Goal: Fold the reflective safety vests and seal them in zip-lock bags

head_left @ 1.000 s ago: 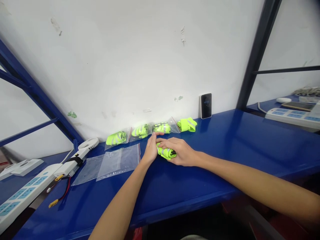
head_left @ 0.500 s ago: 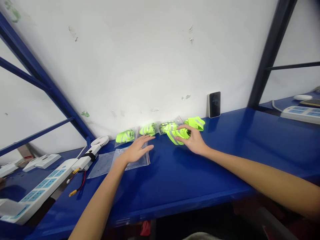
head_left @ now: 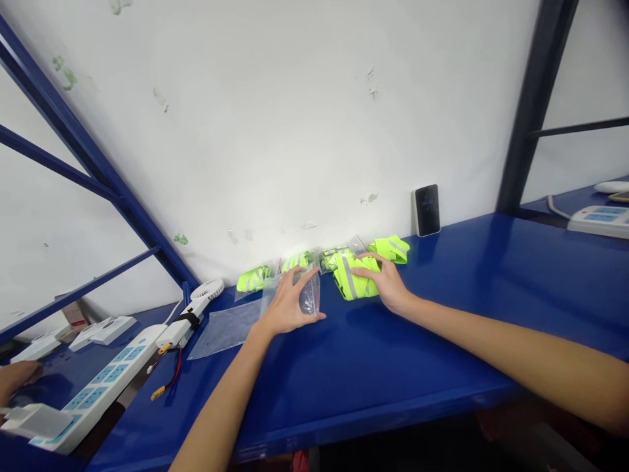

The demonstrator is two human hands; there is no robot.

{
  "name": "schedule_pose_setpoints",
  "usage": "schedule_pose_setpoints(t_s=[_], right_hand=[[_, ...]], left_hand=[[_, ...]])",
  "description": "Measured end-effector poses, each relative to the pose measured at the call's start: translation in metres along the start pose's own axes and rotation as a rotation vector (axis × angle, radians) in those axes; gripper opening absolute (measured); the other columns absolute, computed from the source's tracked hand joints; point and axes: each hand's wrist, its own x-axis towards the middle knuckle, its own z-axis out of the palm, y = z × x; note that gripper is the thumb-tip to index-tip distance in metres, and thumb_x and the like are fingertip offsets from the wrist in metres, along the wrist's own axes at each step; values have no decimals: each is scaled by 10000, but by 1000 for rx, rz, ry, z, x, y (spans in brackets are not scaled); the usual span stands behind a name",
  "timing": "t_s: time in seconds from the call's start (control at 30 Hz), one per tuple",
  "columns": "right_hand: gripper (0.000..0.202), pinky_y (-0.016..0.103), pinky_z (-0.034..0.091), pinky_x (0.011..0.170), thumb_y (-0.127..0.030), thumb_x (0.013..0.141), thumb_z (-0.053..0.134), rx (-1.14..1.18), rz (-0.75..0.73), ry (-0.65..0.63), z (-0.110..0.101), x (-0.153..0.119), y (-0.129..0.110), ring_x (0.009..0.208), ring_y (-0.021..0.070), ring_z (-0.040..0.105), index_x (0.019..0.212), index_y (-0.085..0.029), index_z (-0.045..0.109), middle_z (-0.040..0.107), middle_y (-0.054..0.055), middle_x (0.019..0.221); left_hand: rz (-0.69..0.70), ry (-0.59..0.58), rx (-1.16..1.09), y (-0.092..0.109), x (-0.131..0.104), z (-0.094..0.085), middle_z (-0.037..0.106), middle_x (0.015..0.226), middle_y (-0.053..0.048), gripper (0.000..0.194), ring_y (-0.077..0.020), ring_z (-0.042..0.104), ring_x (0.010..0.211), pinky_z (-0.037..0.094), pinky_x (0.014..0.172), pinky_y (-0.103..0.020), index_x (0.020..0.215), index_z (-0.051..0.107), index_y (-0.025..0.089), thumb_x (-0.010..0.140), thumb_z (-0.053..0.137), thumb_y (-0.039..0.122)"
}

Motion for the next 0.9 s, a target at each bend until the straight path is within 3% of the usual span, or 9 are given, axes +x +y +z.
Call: schedule_pose_setpoints(t_s=[0.1, 0.2, 0.4, 0.57, 0.7, 0.9], right_hand=[[324, 415, 545, 849, -325, 733, 719, 326, 222, -59, -1, 6, 3, 1023, 303, 679, 1016, -178, 661, 730, 102, 1075], [300, 415, 579, 820, -296, 781, 672, 497, 310, -115, -5, 11, 4, 1003, 306, 702, 1051, -166, 658, 733, 117, 1097], [340, 399, 599, 754, -282, 753, 713, 481, 281, -68, -11, 18, 7, 908, 284, 730, 1069, -178, 640, 754, 92, 1018], [362, 362, 593, 753, -234, 693, 764, 510, 321, 24, -12, 22, 8, 851, 249, 736, 1032, -175, 650, 759, 64, 953], [340, 390, 594, 780, -240, 731, 734, 519, 315, -14, -13, 21, 2, 882, 265, 732, 1053, -175, 650, 755, 77, 994], [250, 398, 592, 795, -302, 808, 663, 513, 324, -151, -8, 15, 2, 926, 278, 723, 1023, -176, 645, 752, 97, 996]], left_hand=[[171, 157, -31, 11, 25, 17, 337, 1457, -135, 944, -335, 353, 1375, 316, 1127, -514, 1468, 351, 300, 668, 751, 602], [199, 248, -21, 18, 40, 33, 334, 1461, -135, 882, -320, 374, 1365, 344, 1111, -498, 1458, 364, 284, 708, 727, 573], [25, 91, 44, 34, 36, 46, 279, 1531, -157, 1121, -386, 288, 1406, 248, 1119, -606, 1520, 212, 324, 602, 669, 776], [-41, 2, 25, 37, 28, 44, 287, 1523, -154, 1115, -397, 256, 1413, 211, 1121, -625, 1520, 212, 323, 606, 623, 813], [-43, 4, 37, 36, 27, 43, 330, 1482, -155, 1052, -384, 276, 1401, 184, 1132, -623, 1515, 224, 306, 660, 604, 788], [7, 100, 69, 38, 29, 47, 367, 1453, -151, 938, -335, 307, 1396, 133, 1153, -605, 1519, 175, 292, 771, 633, 624]])
